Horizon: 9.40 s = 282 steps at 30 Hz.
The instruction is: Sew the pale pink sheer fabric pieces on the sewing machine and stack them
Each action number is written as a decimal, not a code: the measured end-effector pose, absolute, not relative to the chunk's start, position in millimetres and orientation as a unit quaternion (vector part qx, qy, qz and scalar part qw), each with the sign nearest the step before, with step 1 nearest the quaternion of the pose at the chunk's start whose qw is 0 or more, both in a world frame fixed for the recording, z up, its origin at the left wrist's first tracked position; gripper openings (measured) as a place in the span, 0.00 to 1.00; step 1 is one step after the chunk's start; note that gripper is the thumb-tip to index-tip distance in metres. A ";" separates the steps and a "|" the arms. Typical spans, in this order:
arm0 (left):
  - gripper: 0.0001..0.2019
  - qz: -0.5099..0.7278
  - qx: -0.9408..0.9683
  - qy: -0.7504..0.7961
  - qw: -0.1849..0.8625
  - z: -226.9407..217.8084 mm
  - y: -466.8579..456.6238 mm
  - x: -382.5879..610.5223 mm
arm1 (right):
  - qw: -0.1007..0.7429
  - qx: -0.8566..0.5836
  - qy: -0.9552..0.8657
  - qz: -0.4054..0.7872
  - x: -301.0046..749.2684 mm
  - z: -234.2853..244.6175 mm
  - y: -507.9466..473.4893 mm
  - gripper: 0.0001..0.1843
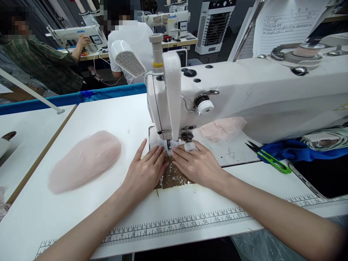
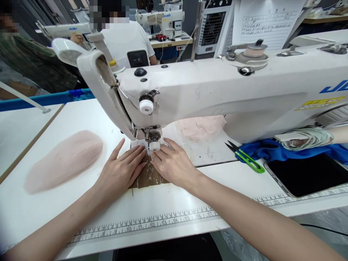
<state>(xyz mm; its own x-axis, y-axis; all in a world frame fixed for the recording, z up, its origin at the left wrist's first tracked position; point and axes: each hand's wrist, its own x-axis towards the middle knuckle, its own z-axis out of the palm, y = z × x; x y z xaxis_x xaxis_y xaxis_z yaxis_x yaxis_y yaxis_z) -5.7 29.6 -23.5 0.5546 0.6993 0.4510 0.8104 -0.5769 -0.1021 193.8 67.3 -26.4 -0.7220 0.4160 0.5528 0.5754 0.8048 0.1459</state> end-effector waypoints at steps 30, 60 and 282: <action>0.18 -0.168 -0.852 -0.478 0.130 -28.2 47.6 -12.5 | 0.196 -0.327 -0.915 -0.129 198.3 -21.7 73.0 0.16; 0.11 -0.098 -0.846 -0.525 0.016 -8.2 34.9 -28.0 | 0.279 -0.328 -0.903 0.002 210.0 -14.5 69.6 0.12; 0.15 -0.190 -0.850 -0.484 0.087 -10.1 19.2 4.9 | 0.228 -0.312 -0.918 -0.094 199.7 -21.9 62.7 0.12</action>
